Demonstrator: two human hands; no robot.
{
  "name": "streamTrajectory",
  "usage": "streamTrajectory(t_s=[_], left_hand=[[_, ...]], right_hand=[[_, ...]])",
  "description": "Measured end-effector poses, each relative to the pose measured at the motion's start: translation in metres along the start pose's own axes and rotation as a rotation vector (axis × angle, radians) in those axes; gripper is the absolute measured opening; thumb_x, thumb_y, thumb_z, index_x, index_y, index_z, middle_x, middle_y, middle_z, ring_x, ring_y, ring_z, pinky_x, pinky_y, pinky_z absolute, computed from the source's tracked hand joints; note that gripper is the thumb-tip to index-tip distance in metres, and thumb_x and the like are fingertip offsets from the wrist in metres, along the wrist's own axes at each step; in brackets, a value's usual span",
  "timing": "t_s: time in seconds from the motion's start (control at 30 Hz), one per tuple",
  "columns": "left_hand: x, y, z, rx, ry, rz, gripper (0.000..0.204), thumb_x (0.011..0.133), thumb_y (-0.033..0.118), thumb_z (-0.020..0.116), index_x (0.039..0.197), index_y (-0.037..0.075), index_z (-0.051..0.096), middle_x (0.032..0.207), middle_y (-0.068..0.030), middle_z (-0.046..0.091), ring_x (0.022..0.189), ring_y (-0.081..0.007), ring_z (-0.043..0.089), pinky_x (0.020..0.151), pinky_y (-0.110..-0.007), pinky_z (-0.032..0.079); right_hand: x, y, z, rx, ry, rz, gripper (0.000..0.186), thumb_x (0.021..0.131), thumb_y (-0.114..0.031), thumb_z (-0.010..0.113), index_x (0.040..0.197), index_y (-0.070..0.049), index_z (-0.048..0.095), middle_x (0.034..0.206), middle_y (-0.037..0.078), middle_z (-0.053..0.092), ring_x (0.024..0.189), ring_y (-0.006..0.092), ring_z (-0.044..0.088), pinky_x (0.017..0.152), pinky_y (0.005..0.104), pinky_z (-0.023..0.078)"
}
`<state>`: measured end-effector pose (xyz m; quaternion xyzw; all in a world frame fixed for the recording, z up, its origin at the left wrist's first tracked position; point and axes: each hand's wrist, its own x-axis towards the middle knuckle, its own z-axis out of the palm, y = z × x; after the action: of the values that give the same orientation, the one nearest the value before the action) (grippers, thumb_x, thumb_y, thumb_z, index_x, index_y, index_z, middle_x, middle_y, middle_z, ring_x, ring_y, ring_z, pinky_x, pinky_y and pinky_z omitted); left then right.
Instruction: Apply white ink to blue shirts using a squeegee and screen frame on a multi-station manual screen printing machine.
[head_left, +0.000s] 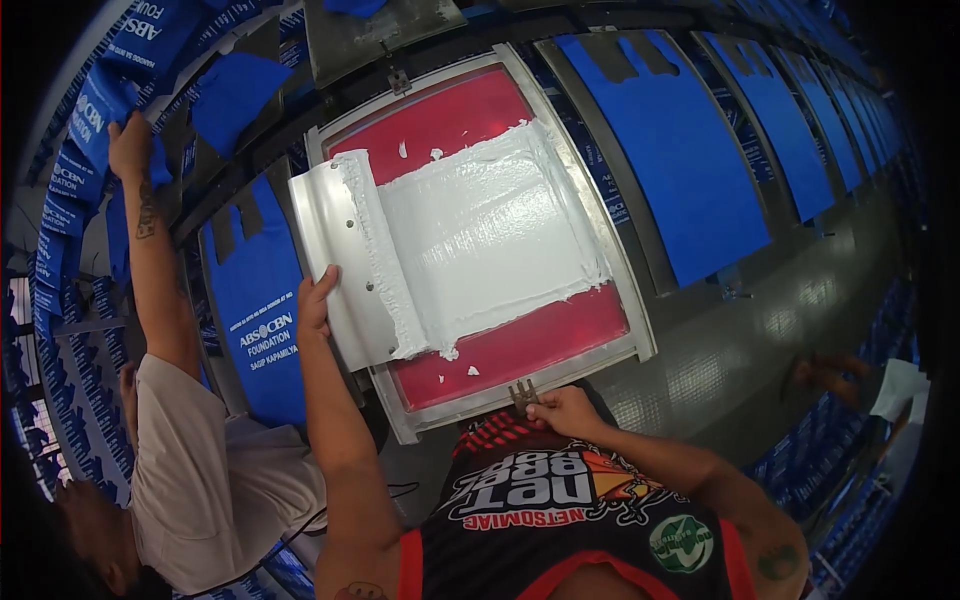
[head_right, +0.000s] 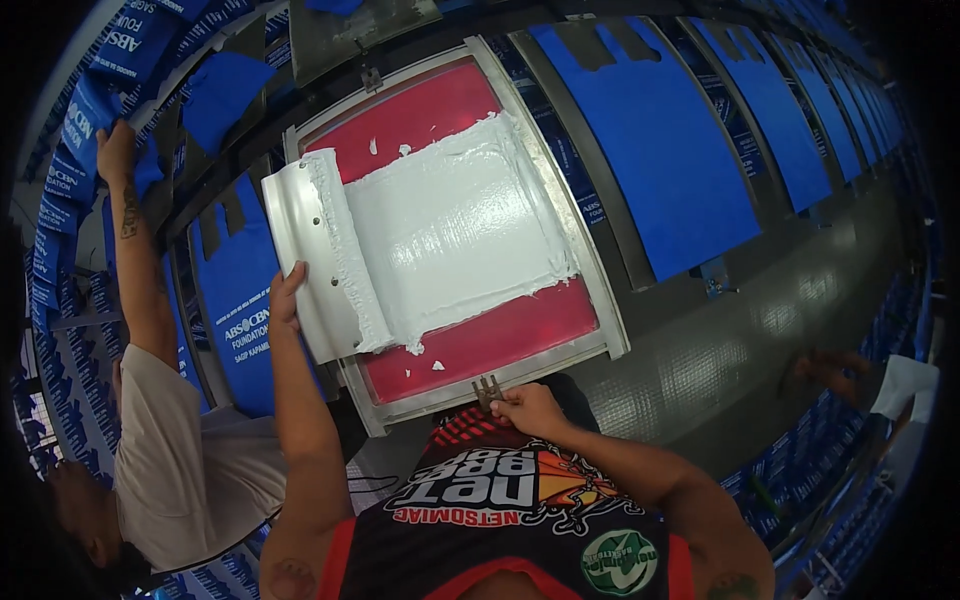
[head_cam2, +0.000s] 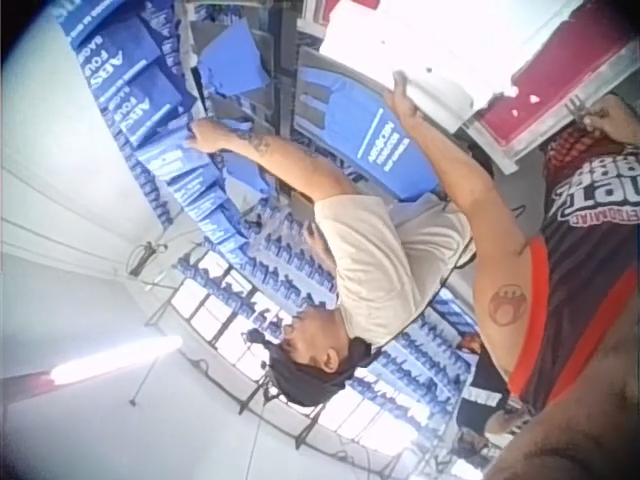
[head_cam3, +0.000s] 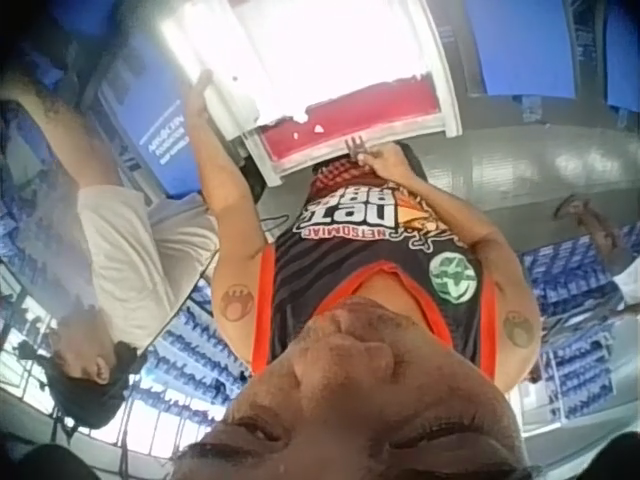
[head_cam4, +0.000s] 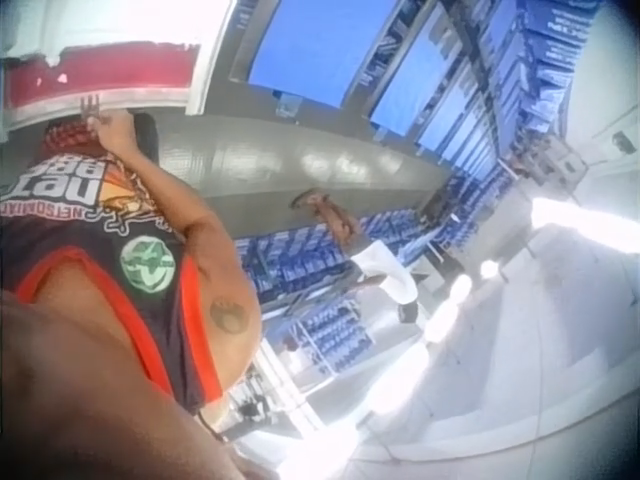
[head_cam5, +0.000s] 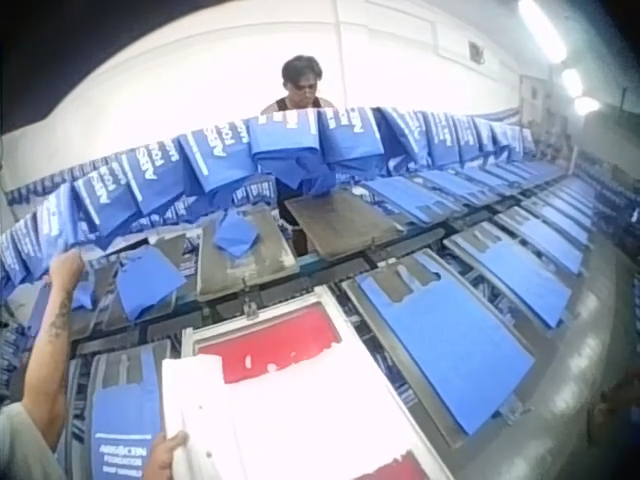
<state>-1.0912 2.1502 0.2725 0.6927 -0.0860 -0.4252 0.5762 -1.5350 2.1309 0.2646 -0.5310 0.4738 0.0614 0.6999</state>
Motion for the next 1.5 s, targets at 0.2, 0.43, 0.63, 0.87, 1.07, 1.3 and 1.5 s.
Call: streamTrajectory(t_s=[0.2, 0.43, 0.63, 0.87, 1.07, 1.3, 1.5], left_hand=[[0.006, -0.007, 0.013, -0.032, 0.018, -0.006, 0.058, 0.08, 0.025, 0.075, 0.12, -0.008, 0.049, 0.105, -0.0185, 0.063, 0.087, -0.0291, 0.066, 0.073, -0.043, 0.057], [-0.002, -0.001, 0.016, -0.036, 0.003, -0.043, 0.083, 0.076, 0.029, 0.078, 0.135, -0.009, 0.033, 0.12, -0.0237, 0.056, 0.102, -0.034, 0.062, 0.081, -0.046, 0.054], [-0.023, 0.013, 0.029, -0.014, 0.094, 0.036, 0.057, 0.081, 0.023, 0.073, 0.123, -0.007, 0.048, 0.108, -0.0197, 0.063, 0.09, -0.0304, 0.066, 0.078, -0.041, 0.055], [0.003, -0.015, 0.006, -0.103, -0.121, 0.178, 0.042, 0.083, 0.016, 0.069, 0.116, -0.006, 0.055, 0.101, -0.0167, 0.066, 0.085, -0.0266, 0.067, 0.075, -0.039, 0.055], [0.022, -0.045, 0.002, -0.226, -0.238, 0.193, 0.041, 0.082, 0.018, 0.071, 0.112, -0.006, 0.057, 0.095, -0.0161, 0.067, 0.078, -0.026, 0.068, 0.07, -0.038, 0.057], [0.032, -0.058, -0.014, -0.297, -0.277, 0.179, 0.039, 0.082, 0.017, 0.071, 0.11, -0.008, 0.057, 0.095, -0.017, 0.067, 0.076, -0.0264, 0.069, 0.069, -0.038, 0.058], [0.015, -0.046, -0.015, -0.268, -0.234, 0.151, 0.04, 0.082, 0.017, 0.071, 0.112, -0.007, 0.057, 0.098, -0.0175, 0.067, 0.08, -0.0264, 0.069, 0.071, -0.039, 0.058]], right_hand=[[0.002, 0.004, -0.013, -0.043, -0.041, -0.077, 0.029, 0.089, -0.025, 0.063, 0.089, 0.003, 0.071, 0.076, 0.011, 0.071, 0.07, 0.013, 0.067, 0.066, 0.0269, 0.053], [0.029, -0.04, -0.152, -0.787, 1.129, -0.287, 0.062, 0.092, -0.054, 0.046, 0.105, 0.002, 0.068, 0.1, 0.027, 0.066, 0.097, 0.038, 0.064, 0.089, 0.0424, 0.047], [0.044, -0.041, -0.16, -0.034, 0.735, -0.007, 0.075, 0.093, -0.057, 0.045, 0.109, 0.015, 0.06, 0.101, 0.025, 0.066, 0.096, 0.026, 0.063, 0.085, 0.0367, 0.046], [0.048, -0.02, -0.132, 0.045, 0.834, -0.113, 0.071, 0.092, -0.057, 0.048, 0.108, 0.01, 0.063, 0.097, 0.024, 0.068, 0.095, 0.0277, 0.064, 0.085, 0.0361, 0.046], [0.033, -0.018, -0.112, -0.011, 0.95, -0.27, 0.069, 0.091, -0.055, 0.051, 0.108, 0.01, 0.063, 0.095, 0.021, 0.068, 0.09, 0.0226, 0.064, 0.082, 0.0333, 0.047], [0.027, -0.036, -0.091, -0.084, 1.019, -0.288, 0.068, 0.09, -0.054, 0.054, 0.109, 0.011, 0.063, 0.097, 0.023, 0.068, 0.091, 0.026, 0.066, 0.083, 0.0341, 0.048], [0.033, -0.032, -0.095, -0.123, 0.999, -0.216, 0.071, 0.089, -0.055, 0.054, 0.11, 0.012, 0.062, 0.104, 0.026, 0.066, 0.1, 0.0299, 0.064, 0.088, 0.0349, 0.046]])
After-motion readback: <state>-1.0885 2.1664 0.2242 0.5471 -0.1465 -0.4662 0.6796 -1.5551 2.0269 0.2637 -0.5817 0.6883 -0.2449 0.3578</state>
